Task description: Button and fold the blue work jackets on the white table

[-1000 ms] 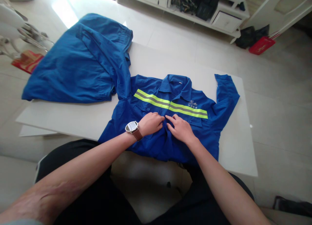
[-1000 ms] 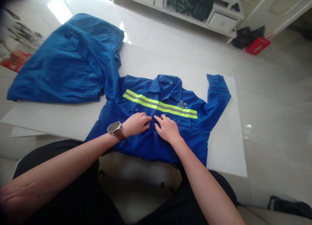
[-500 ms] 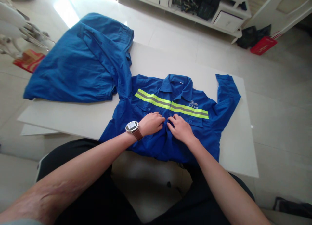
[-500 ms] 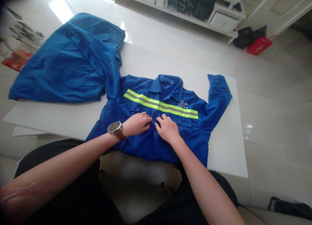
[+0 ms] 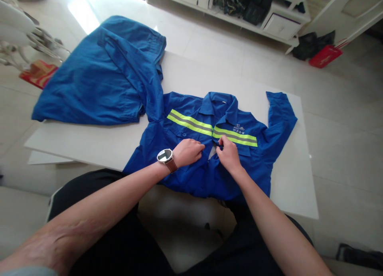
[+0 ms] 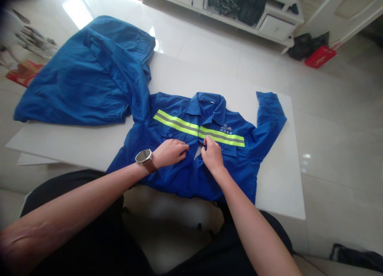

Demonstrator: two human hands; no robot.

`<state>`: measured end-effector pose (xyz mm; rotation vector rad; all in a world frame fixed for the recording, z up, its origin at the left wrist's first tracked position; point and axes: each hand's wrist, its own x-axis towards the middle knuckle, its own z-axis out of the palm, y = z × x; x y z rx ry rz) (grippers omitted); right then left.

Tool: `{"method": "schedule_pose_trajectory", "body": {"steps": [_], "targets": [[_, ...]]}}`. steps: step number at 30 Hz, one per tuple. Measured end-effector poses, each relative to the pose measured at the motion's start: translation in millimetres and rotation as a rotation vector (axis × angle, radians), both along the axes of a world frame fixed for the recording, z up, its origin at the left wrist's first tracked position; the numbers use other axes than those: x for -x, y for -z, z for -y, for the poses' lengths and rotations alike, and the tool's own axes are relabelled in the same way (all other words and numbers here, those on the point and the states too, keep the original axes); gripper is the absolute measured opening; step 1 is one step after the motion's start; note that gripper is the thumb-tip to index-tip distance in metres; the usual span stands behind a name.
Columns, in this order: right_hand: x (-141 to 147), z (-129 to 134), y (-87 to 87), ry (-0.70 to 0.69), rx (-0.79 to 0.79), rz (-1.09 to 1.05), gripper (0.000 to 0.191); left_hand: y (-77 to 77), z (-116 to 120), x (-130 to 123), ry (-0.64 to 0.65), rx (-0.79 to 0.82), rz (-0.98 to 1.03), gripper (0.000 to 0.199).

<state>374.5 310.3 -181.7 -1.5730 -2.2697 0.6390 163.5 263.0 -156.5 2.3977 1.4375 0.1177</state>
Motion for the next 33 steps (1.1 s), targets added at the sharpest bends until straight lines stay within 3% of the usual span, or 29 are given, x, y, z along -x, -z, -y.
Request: {"method": "schedule_pose_trajectory", "body": {"steps": [3,6,10,15,20,27,33], "targets": [[-0.1,-1.0,3.2,0.022,0.026,-0.063,0.030,-0.9,2.3,-1.8,-0.028,-0.006,-0.010,0.022],[1.9,-0.9,2.1,0.003,0.049,-0.043,0.036,-1.7,4.3,-3.9,-0.035,-0.001,-0.010,0.022],[6.2,-1.4,-0.6,0.029,0.118,-0.069,0.033,-1.6,4.9,-6.1,-0.069,0.039,0.009,0.022],[8.4,-3.0,2.7,0.043,0.299,-0.257,0.018,0.3,3.8,-7.9,-0.219,0.094,0.085,0.022],[6.5,-3.1,5.6,0.014,0.380,-0.360,0.029,-0.3,1.9,-10.8,-0.289,0.072,0.125,0.033],[7.0,-1.4,-2.4,0.001,0.401,-0.426,0.026,1.5,-2.0,-16.4,-0.309,0.089,0.143,0.037],[3.9,-4.1,0.0,0.021,0.489,-0.498,0.028,3.1,-2.7,-19.2,-0.347,0.078,0.174,0.026]]}}
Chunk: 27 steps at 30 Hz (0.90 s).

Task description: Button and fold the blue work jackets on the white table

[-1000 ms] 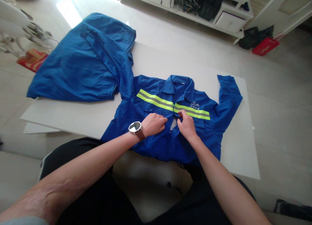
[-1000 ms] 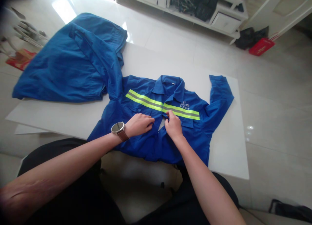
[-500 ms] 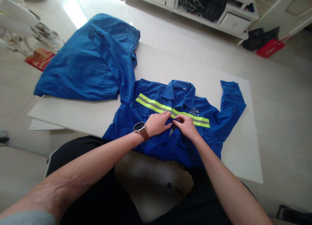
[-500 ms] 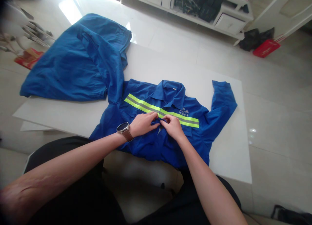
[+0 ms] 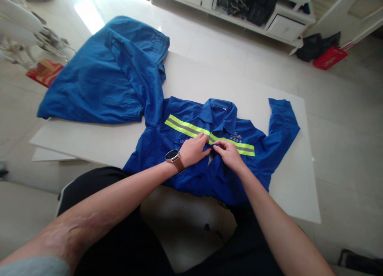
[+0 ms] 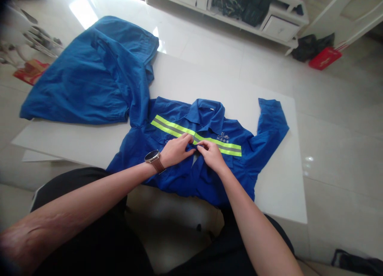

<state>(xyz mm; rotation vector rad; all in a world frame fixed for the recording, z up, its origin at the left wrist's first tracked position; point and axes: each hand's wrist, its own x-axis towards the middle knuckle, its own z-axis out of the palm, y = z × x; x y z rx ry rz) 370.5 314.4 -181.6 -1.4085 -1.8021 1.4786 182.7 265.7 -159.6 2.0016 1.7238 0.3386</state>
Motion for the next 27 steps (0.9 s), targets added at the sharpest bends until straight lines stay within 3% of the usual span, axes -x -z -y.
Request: {"method": "schedule_pose_trajectory", "body": {"steps": [3,10,19,27], "targets": [[-1.3,0.1,1.9,-0.009,-0.019,0.044,0.030,1.3,-1.4,0.8,0.015,-0.003,0.027,0.020],[0.6,4.4,-3.4,-0.030,-0.268,0.234,0.021,0.0,-5.9,3.7,0.102,-0.019,0.067,0.018],[2.7,7.9,-5.9,0.013,-0.333,0.378,0.022,0.6,-7.5,5.5,0.141,-0.044,0.121,0.018],[3.3,5.6,2.9,0.027,-0.295,0.345,0.021,-1.7,-6.5,-2.1,0.142,-0.016,0.259,0.027]]}}
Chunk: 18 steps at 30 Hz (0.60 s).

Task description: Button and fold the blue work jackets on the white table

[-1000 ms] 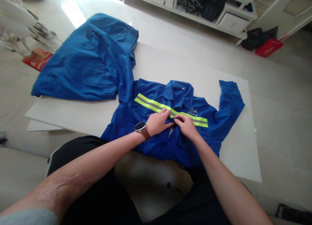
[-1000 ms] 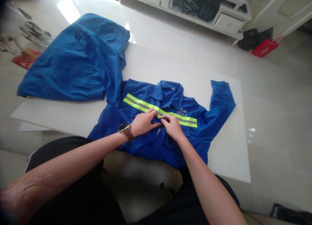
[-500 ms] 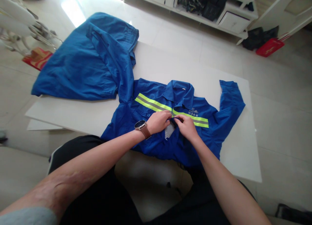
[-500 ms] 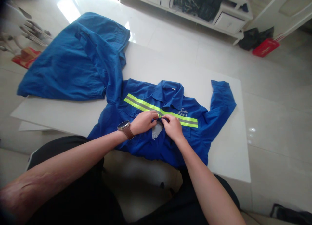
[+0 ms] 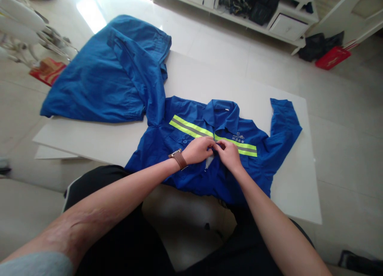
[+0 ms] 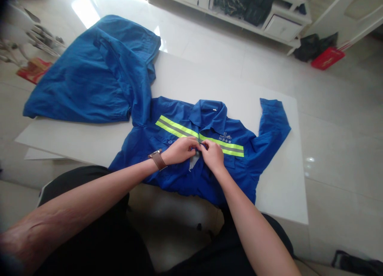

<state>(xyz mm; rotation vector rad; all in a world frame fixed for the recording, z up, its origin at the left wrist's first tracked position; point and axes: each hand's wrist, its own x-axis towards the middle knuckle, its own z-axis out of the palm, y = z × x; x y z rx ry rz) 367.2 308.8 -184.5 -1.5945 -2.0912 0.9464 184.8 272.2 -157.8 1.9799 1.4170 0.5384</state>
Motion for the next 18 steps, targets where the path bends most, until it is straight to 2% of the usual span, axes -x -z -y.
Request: {"method": "schedule_pose_trajectory", "body": {"steps": [3,7,10,12,14,16,18], "targets": [[4.5,-1.9,-0.6,0.082,-0.023,-0.015,0.022,-5.7,0.2,-2.3,-0.010,0.010,-0.011,0.025],[3.4,-9.7,-16.5,0.186,-0.103,-0.034,0.027,-12.3,-7.9,7.1,-0.139,0.072,0.007,0.028],[-15.3,-12.3,-32.0,0.130,-0.076,0.131,0.041,-17.6,-9.0,23.4,-0.206,0.045,-0.175,0.034],[-35.5,-6.1,-37.8,0.056,0.006,0.327,0.048,-18.9,-1.7,36.4,-0.176,0.078,-0.376,0.042],[-55.3,6.9,-37.5,-0.007,0.154,0.481,0.063,-15.3,10.8,47.3,-0.118,0.225,-0.510,0.064],[-68.3,21.8,-31.4,-0.066,0.327,0.546,0.088,-5.6,23.3,53.7,-0.083,0.383,-0.562,0.085],[-72.0,30.2,-21.4,-0.101,0.420,0.574,0.106,9.2,29.4,56.2,-0.071,0.431,-0.567,0.094]]}}
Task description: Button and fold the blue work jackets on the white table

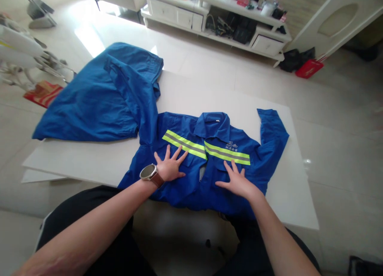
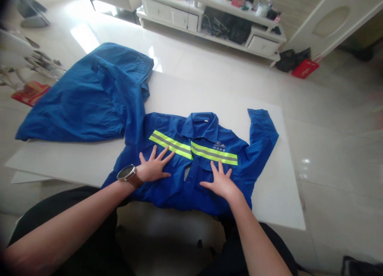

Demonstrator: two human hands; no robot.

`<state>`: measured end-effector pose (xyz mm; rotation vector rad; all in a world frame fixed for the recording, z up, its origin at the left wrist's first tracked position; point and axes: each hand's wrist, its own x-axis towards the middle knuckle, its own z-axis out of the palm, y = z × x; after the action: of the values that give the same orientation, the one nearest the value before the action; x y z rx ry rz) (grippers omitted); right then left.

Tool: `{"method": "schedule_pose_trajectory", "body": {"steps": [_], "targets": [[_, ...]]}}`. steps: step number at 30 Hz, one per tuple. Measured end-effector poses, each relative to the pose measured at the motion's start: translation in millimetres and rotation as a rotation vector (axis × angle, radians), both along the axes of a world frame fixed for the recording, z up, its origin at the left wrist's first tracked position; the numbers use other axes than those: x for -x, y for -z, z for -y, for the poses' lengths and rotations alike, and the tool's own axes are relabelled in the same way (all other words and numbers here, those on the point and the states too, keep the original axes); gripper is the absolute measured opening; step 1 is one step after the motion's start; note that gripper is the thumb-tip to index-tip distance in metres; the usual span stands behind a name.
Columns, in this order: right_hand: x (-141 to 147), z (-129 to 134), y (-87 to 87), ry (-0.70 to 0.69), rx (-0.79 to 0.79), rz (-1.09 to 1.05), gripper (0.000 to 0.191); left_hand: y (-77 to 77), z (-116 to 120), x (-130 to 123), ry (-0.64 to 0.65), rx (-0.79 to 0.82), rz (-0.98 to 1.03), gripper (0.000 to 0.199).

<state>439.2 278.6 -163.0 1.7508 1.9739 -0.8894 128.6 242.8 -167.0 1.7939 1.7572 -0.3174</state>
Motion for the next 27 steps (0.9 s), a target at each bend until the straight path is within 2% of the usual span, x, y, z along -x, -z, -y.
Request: {"method": "schedule_pose_trajectory", "body": {"steps": [3,5,6,8,10,12,14,16,17,19,20,21,22,24,26,27], "targets": [[5.6,-15.7,17.4,0.008,-0.061,0.070,0.112,24.2,-16.7,4.7,0.006,-0.019,0.060,0.096],[11.5,-48.9,25.5,0.009,-0.162,0.098,0.105,33.3,-49.9,11.4,-0.011,-0.030,0.119,0.096],[15.0,-70.8,26.4,0.011,-0.207,0.095,0.100,33.1,-72.2,14.7,-0.026,-0.043,0.142,0.095],[24.2,-116.8,18.4,0.039,-0.275,0.068,0.090,20.7,-120.0,16.7,-0.057,-0.105,0.161,0.089],[37.0,-151.0,-1.6,0.097,-0.348,0.049,0.080,-4.0,-156.9,7.4,-0.114,-0.219,0.153,0.077],[50.5,-158.2,-24.6,0.135,-0.432,0.008,0.073,-30.0,-165.2,-12.2,-0.212,-0.355,0.168,0.068],[58.8,-132.1,-38.4,0.114,-0.465,-0.073,0.070,-45.9,-136.8,-33.1,-0.268,-0.430,0.210,0.068],[55.5,-78.1,-34.6,0.065,-0.387,-0.138,0.071,-44.4,-77.3,-44.6,-0.201,-0.391,0.217,0.076],[49.0,-45.6,-25.7,0.043,-0.311,-0.128,0.074,-36.6,-41.5,-45.3,-0.162,-0.300,0.191,0.081],[28.8,16.5,1.4,0.082,-0.111,-0.034,0.086,-11.1,27.3,-38.3,-0.159,-0.104,0.098,0.093],[17.6,41.1,15.9,0.096,-0.024,0.009,0.093,3.3,54.8,-32.3,-0.178,-0.040,0.052,0.096],[7.3,59.4,28.1,0.070,-0.018,0.033,0.101,16.2,75.5,-26.1,-0.194,-0.016,0.027,0.095],[-1.1,71.1,36.5,0.048,-0.064,0.059,0.104,25.9,88.8,-20.7,-0.186,-0.054,0.030,0.092],[-10.8,78.3,39.3,0.028,-0.208,0.065,0.088,32.7,96.4,-15.1,-0.161,-0.169,0.066,0.082],[-11.4,76.1,28.5,0.065,-0.347,0.058,0.069,25.8,90.4,-18.4,-0.170,-0.245,0.091,0.076],[-9.4,76.3,22.0,0.080,-0.403,0.042,0.065,20.4,87.5,-22.9,-0.172,-0.267,0.099,0.074]]}}
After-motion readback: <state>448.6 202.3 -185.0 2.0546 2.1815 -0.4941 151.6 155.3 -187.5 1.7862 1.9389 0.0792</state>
